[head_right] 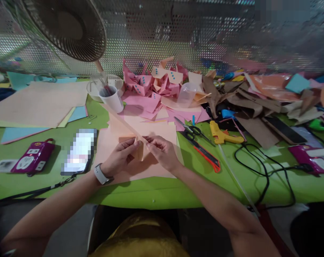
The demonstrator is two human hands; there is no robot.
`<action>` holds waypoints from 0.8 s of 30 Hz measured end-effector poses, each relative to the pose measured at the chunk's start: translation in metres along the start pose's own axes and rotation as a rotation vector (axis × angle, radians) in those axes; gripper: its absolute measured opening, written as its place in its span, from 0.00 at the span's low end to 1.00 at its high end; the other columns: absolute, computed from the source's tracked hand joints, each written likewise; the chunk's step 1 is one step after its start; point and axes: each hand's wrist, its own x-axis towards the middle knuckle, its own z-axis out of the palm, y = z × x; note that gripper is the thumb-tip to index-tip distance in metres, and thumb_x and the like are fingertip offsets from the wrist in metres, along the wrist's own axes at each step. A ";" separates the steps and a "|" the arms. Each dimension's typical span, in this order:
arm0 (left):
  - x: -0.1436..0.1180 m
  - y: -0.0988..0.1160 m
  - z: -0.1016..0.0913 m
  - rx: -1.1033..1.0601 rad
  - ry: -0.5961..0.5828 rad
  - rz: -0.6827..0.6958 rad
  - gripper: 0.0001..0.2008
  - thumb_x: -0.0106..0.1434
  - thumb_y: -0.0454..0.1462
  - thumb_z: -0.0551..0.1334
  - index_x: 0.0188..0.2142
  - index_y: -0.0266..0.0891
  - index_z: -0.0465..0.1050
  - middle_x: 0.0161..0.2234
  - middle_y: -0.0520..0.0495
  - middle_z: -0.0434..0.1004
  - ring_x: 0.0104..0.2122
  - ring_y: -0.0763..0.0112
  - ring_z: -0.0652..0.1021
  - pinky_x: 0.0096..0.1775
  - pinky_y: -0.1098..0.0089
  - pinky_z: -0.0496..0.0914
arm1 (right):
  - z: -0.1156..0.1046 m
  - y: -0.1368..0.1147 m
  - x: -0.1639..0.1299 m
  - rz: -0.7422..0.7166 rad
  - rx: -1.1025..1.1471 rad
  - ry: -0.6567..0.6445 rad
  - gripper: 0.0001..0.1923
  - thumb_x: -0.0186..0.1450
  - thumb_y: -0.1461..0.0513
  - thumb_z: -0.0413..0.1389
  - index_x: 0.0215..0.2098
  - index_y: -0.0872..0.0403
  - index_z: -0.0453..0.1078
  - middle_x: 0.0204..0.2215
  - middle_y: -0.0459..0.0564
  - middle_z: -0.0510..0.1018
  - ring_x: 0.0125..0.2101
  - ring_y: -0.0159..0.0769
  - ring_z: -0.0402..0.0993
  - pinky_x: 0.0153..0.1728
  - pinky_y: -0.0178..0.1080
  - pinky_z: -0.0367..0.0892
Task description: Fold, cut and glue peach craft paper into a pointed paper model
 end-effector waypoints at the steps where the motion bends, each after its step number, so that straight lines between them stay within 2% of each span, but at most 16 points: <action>1: 0.000 0.000 0.000 0.012 0.003 0.007 0.18 0.52 0.44 0.73 0.40 0.39 0.81 0.36 0.47 0.81 0.31 0.74 0.75 0.32 0.76 0.69 | 0.000 0.000 0.000 0.001 -0.009 0.001 0.13 0.63 0.57 0.58 0.22 0.51 0.67 0.39 0.48 0.79 0.46 0.40 0.74 0.49 0.43 0.66; 4: 0.000 -0.002 0.001 0.064 0.011 0.046 0.17 0.52 0.45 0.73 0.39 0.38 0.81 0.34 0.47 0.81 0.30 0.74 0.74 0.32 0.76 0.68 | 0.000 0.000 -0.001 -0.003 -0.051 0.000 0.12 0.63 0.58 0.57 0.22 0.51 0.67 0.36 0.48 0.78 0.43 0.39 0.74 0.46 0.42 0.66; 8: 0.003 -0.007 0.000 0.105 0.003 0.101 0.16 0.54 0.44 0.72 0.39 0.38 0.81 0.37 0.46 0.82 0.35 0.72 0.76 0.38 0.73 0.69 | 0.001 -0.001 -0.002 -0.011 -0.091 -0.021 0.12 0.63 0.59 0.56 0.22 0.51 0.66 0.36 0.47 0.77 0.39 0.37 0.73 0.43 0.42 0.66; 19: 0.004 -0.011 -0.003 0.199 0.009 0.152 0.16 0.58 0.45 0.69 0.40 0.37 0.81 0.39 0.44 0.82 0.36 0.70 0.76 0.40 0.71 0.68 | 0.002 0.002 -0.003 -0.012 -0.098 -0.032 0.12 0.63 0.59 0.56 0.22 0.51 0.65 0.35 0.47 0.76 0.38 0.38 0.72 0.42 0.41 0.66; 24: 0.004 -0.011 -0.004 0.194 0.012 0.149 0.16 0.58 0.46 0.69 0.40 0.37 0.80 0.38 0.45 0.81 0.36 0.70 0.76 0.39 0.71 0.67 | 0.003 0.002 -0.003 -0.002 -0.112 -0.033 0.14 0.63 0.56 0.57 0.22 0.51 0.65 0.30 0.46 0.74 0.38 0.39 0.73 0.42 0.42 0.67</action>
